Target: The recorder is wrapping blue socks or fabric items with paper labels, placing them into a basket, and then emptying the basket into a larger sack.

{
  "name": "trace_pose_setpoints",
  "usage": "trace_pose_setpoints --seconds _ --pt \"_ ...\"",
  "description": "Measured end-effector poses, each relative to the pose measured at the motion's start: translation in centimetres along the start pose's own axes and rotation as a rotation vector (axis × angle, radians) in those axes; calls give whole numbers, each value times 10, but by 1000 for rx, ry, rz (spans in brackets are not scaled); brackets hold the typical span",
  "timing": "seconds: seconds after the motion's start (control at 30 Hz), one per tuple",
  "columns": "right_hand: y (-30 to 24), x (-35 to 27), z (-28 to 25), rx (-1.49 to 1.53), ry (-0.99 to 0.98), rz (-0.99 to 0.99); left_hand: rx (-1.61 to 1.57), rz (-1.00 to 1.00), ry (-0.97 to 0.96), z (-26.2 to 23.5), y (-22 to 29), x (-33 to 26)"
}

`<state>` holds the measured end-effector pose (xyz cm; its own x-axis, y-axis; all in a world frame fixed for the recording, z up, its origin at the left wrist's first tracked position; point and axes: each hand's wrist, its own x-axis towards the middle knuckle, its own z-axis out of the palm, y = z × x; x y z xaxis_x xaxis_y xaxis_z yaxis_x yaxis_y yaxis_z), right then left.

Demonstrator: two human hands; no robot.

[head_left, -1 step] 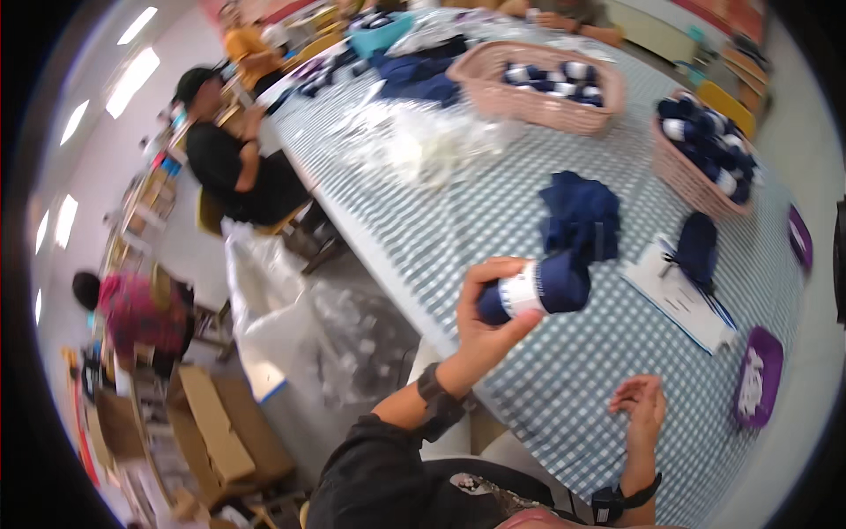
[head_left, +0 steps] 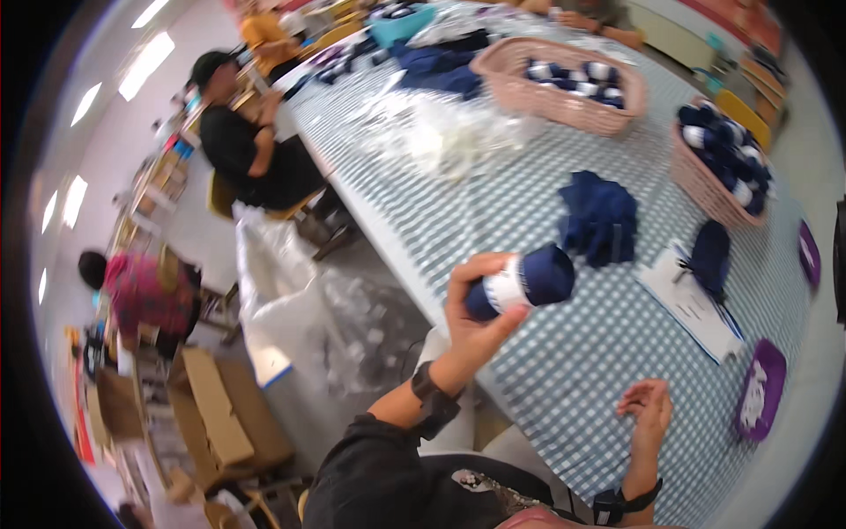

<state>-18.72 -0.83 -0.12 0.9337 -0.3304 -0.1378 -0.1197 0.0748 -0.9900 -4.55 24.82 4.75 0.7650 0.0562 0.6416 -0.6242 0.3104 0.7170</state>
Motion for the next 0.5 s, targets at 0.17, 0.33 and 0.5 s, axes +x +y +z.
trace_pose_setpoints --seconds 0.17,0.33,0.5 --pt "6 4 -4 -151 114 -45 505 61 664 -152 24 -26" --pt "5 10 5 -176 174 -54 1280 184 654 -344 70 -12" --pt "17 13 -2 -353 209 -152 1701 -608 273 -460 46 -2"
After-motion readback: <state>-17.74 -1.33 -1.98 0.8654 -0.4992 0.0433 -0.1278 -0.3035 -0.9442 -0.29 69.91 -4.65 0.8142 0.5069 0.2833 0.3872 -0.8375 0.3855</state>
